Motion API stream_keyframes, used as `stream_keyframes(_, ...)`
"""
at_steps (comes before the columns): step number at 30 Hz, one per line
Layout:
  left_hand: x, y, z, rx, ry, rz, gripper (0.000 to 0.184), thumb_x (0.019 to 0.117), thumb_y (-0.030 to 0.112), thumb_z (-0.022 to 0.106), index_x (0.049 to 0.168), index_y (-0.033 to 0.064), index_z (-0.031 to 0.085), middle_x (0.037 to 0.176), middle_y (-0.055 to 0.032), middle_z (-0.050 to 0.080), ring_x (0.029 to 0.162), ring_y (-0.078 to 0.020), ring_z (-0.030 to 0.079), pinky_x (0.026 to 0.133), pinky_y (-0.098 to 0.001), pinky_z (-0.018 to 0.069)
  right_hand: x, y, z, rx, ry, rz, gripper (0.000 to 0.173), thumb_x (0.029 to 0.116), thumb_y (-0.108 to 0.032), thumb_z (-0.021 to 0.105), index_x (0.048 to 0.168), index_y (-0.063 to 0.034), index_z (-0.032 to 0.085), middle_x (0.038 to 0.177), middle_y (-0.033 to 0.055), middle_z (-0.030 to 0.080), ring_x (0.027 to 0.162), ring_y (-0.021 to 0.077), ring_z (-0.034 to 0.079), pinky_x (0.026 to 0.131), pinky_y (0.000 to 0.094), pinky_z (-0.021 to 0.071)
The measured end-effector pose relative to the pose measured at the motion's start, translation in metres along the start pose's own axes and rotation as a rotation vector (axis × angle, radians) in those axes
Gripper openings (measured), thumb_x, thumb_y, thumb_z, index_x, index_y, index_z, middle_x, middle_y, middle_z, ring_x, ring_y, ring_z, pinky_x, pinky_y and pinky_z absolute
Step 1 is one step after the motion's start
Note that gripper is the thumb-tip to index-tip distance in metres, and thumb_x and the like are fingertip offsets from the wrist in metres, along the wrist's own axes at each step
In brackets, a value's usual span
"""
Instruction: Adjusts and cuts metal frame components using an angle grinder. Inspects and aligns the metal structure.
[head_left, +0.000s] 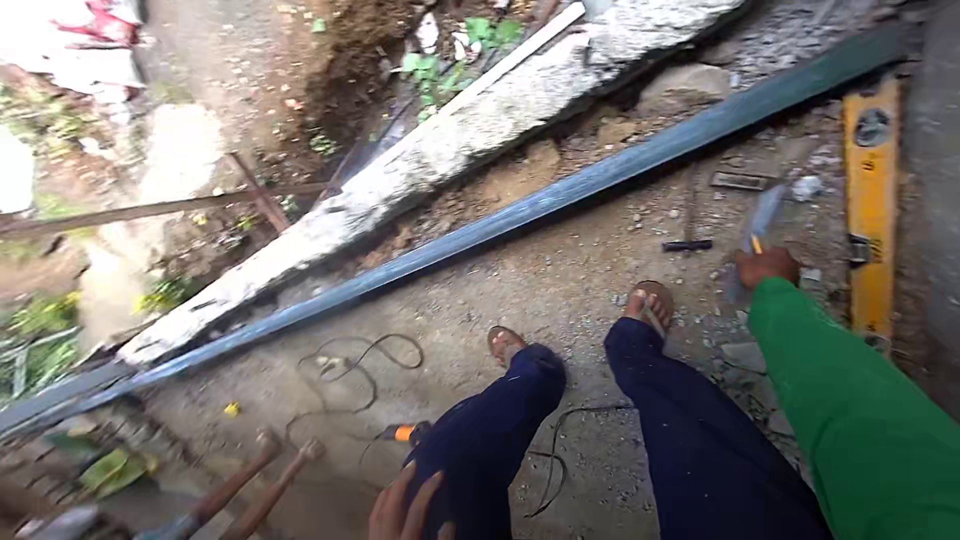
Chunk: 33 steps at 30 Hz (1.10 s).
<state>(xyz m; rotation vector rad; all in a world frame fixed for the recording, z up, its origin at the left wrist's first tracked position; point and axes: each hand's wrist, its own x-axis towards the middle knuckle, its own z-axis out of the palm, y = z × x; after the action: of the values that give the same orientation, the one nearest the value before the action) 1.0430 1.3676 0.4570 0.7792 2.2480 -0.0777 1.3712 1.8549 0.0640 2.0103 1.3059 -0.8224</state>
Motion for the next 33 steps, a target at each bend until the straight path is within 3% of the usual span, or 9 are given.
stream_keyframes(4, -0.023, 0.004, 0.001, -0.011, 0.034, -0.061, 0.047, 0.0895, 0.047, 0.057, 0.128, 0.0264, 0.073, 0.147, -0.0140, 0.058, 0.132, -0.0430, 0.055, 0.101, -0.0638, 0.0485, -0.094, 0.015, -0.031, 0.036, -0.097, 0.000, 0.072, 0.0925, -0.042, 0.072, 0.136, 0.0122, 0.053, 0.136, 0.0350, 0.056, 0.129, 0.0458, 0.055, 0.107, 0.0632, 0.0436)
stream_keyframes(6, -0.037, 0.007, -0.008, -0.060, -0.088, -0.137, 0.047, 0.0920, 0.046, 0.058, 0.135, 0.0309, 0.068, 0.155, -0.0089, 0.052, 0.138, -0.0421, 0.050, 0.099, -0.0654, 0.0493, -0.144, 0.025, -0.053, -0.007, -0.154, -0.026, 0.066, 0.0932, -0.031, 0.074, 0.135, 0.0148, 0.052, 0.135, 0.0363, 0.055, 0.125, 0.0470, 0.056, 0.104, 0.0637, 0.0447)
stream_keyframes(9, -0.063, 0.012, -0.024, -0.182, -0.284, -0.244, 0.050, 0.0984, 0.048, 0.054, 0.147, 0.0353, 0.057, 0.166, 0.0000, 0.037, 0.149, -0.0358, 0.038, 0.108, -0.0643, 0.0429, -0.219, 0.027, -0.089, -0.156, -0.192, -0.122, 0.064, 0.0941, -0.029, 0.074, 0.136, 0.0146, 0.052, 0.135, 0.0366, 0.056, 0.125, 0.0480, 0.056, 0.105, 0.0643, 0.0447)
stream_keyframes(11, -0.093, 0.010, -0.030, -0.343, -0.330, -0.257, 0.049, 0.1016, 0.042, 0.053, 0.149, 0.0297, 0.056, 0.168, -0.0017, 0.034, 0.153, -0.0319, 0.034, 0.116, -0.0609, 0.0369, -0.268, 0.022, -0.113, -0.266, -0.191, -0.195, 0.066, 0.0935, -0.033, 0.075, 0.134, 0.0145, 0.054, 0.136, 0.0362, 0.056, 0.129, 0.0480, 0.054, 0.108, 0.0642, 0.0426)
stream_keyframes(13, -0.129, -0.002, -0.036, -0.520, -0.287, -0.252, 0.045, 0.1024, 0.036, 0.053, 0.144, 0.0199, 0.061, 0.163, -0.0082, 0.042, 0.151, -0.0279, 0.038, 0.122, -0.0521, 0.0346, -0.320, 0.007, -0.130, -0.341, -0.200, -0.268, 0.064, 0.0932, -0.032, 0.076, 0.132, 0.0145, 0.056, 0.133, 0.0365, 0.057, 0.127, 0.0489, 0.055, 0.106, 0.0657, 0.0435)
stream_keyframes(18, -0.242, -0.043, -0.054, -0.886, -0.133, -0.426, 0.039, 0.1038, 0.026, 0.053, 0.134, 0.0071, 0.066, 0.146, -0.0155, 0.058, 0.140, -0.0261, 0.052, 0.119, -0.0446, 0.0403, -0.453, -0.039, -0.150, -0.441, -0.188, -0.396, 0.051, 0.0946, -0.033, 0.074, 0.124, 0.0077, 0.064, 0.119, 0.0329, 0.065, 0.111, 0.0470, 0.064, 0.095, 0.0666, 0.0497)
stream_keyframes(21, -0.291, -0.086, -0.045, -1.023, -0.048, -0.606, 0.036, 0.1041, 0.024, 0.054, 0.132, 0.0055, 0.067, 0.143, -0.0164, 0.060, 0.137, -0.0269, 0.055, 0.118, -0.0463, 0.0421, -0.527, -0.073, -0.141, -0.519, -0.180, -0.476, 0.046, 0.0971, -0.034, 0.071, 0.125, 0.0028, 0.067, 0.117, 0.0312, 0.066, 0.106, 0.0450, 0.064, 0.090, 0.0655, 0.0495)
stream_keyframes(26, -0.350, -0.172, 0.001, -1.153, -0.008, -0.912, 0.038, 0.1056, 0.023, 0.053, 0.139, 0.0075, 0.063, 0.147, -0.0167, 0.058, 0.138, -0.0300, 0.055, 0.117, -0.0497, 0.0425, -0.617, -0.118, -0.100, -0.617, -0.112, -0.648, 0.039, 0.0987, -0.028, 0.069, 0.121, 0.0040, 0.068, 0.116, 0.0306, 0.067, 0.108, 0.0441, 0.064, 0.093, 0.0660, 0.0484)
stream_keyframes(33, -0.428, -0.271, 0.038, -1.177, 0.042, -1.088, 0.041, 0.1047, 0.021, 0.054, 0.144, 0.0106, 0.059, 0.148, -0.0180, 0.057, 0.137, -0.0322, 0.055, 0.116, -0.0503, 0.0432, -0.750, -0.167, -0.008, -0.818, -0.021, -0.794, 0.040, 0.1015, -0.033, 0.065, 0.120, 0.0027, 0.070, 0.118, 0.0313, 0.067, 0.111, 0.0462, 0.063, 0.096, 0.0675, 0.0463)
